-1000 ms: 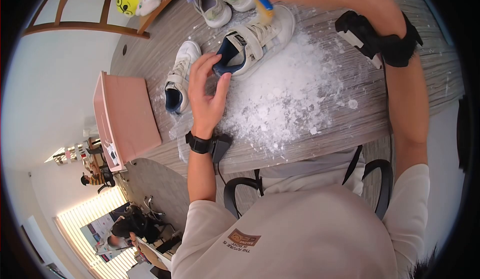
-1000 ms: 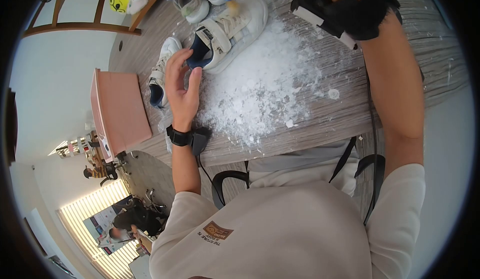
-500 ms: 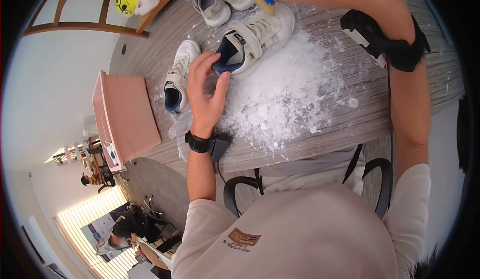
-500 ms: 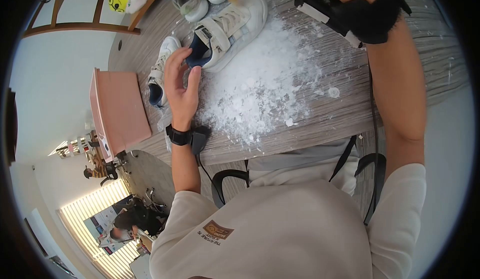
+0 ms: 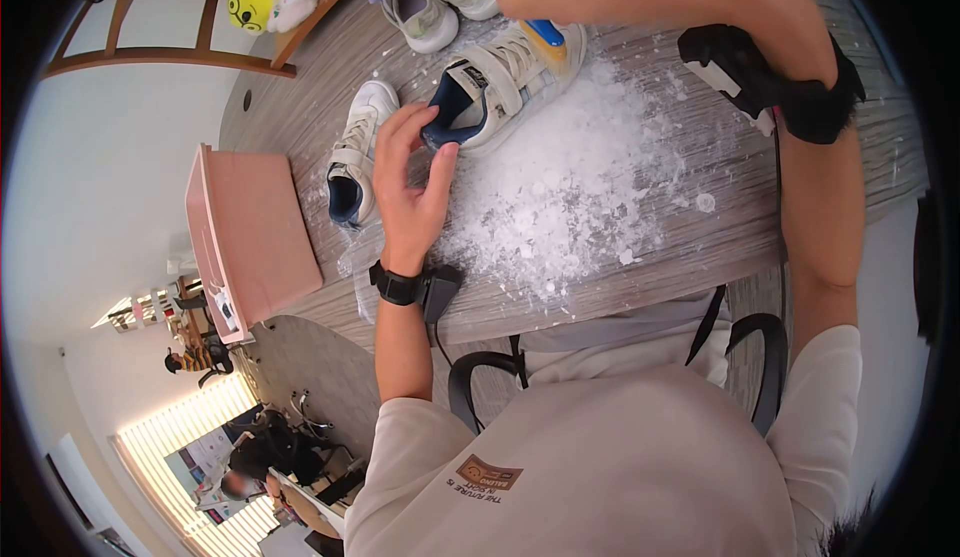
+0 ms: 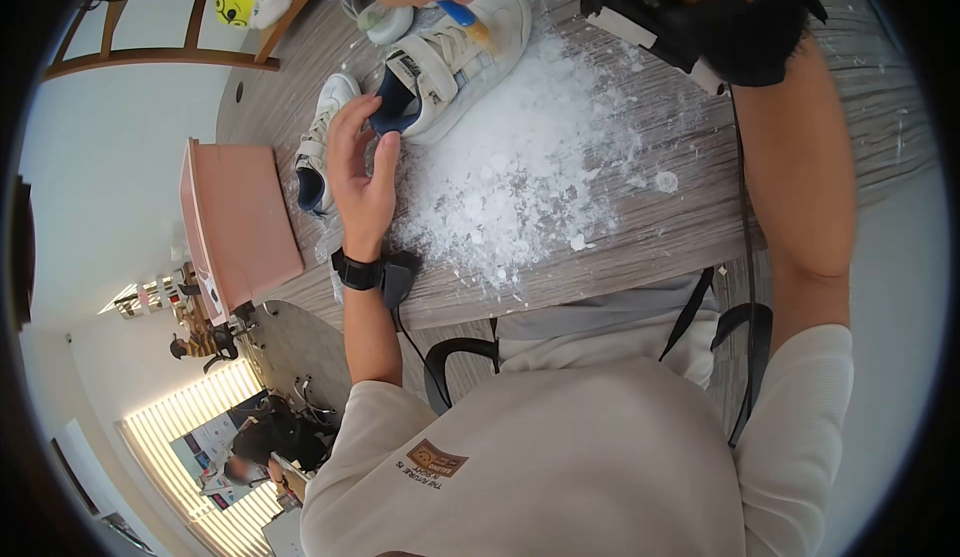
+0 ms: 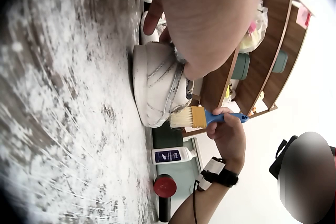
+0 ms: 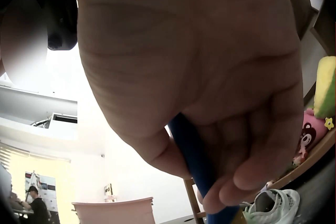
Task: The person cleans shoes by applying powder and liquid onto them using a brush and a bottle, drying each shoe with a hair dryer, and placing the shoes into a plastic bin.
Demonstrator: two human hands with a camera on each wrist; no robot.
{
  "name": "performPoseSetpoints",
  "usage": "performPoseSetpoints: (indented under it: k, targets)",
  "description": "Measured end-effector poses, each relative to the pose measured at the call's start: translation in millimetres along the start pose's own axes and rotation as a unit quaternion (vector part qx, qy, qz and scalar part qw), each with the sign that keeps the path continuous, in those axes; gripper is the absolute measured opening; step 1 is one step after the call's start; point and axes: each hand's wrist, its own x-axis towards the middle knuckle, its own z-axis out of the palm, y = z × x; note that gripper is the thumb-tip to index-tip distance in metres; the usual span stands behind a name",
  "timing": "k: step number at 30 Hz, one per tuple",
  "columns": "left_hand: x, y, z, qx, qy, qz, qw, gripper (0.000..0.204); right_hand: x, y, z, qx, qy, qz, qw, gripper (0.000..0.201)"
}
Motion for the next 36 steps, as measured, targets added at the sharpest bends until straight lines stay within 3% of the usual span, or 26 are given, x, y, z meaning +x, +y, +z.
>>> performPoseSetpoints:
  k: [6, 12, 18, 20, 26, 30, 33, 36]
  targets:
    - [0, 3, -1, -0.001, -0.001, -0.003, 1.000, 0.037, 0, 19, 25, -0.066, 0.139, -0.065, 0.986, 0.047]
    - [0, 2, 0, -0.001, -0.001, -0.005, 1.000, 0.037, 9, 12, 9, -0.054, 0.060, -0.004, 0.997, 0.045]
    - [0, 1, 0, 0.002, 0.001, -0.004, 1.000, 0.036, -12, 4, 30, -0.053, 0.154, -0.090, 0.982, 0.040]
    - [0, 0, 0, 0.001, 0.001, -0.004, 1.000, 0.036, -12, 2, 31, -0.049, 0.137, -0.100, 0.984, 0.040]
    - [0, 0, 0, 0.004, 0.000, -0.003, 1.000, 0.037, 6, -1, 5, -0.009, -0.057, -0.081, 0.995, 0.039]
    - [0, 0, 0, 0.002, 0.000, -0.003, 1.000, 0.036, 5, -2, 5, 0.004, -0.066, -0.073, 0.995, 0.039]
    - [0, 0, 0, 0.001, -0.001, -0.005, 1.000, 0.037, -5, -3, 16, -0.024, 0.003, -0.090, 0.996, 0.040]
    - [0, 1, 0, 0.001, -0.001, -0.006, 1.000, 0.037, 1, -4, 7, -0.009, -0.039, -0.072, 0.997, 0.041]
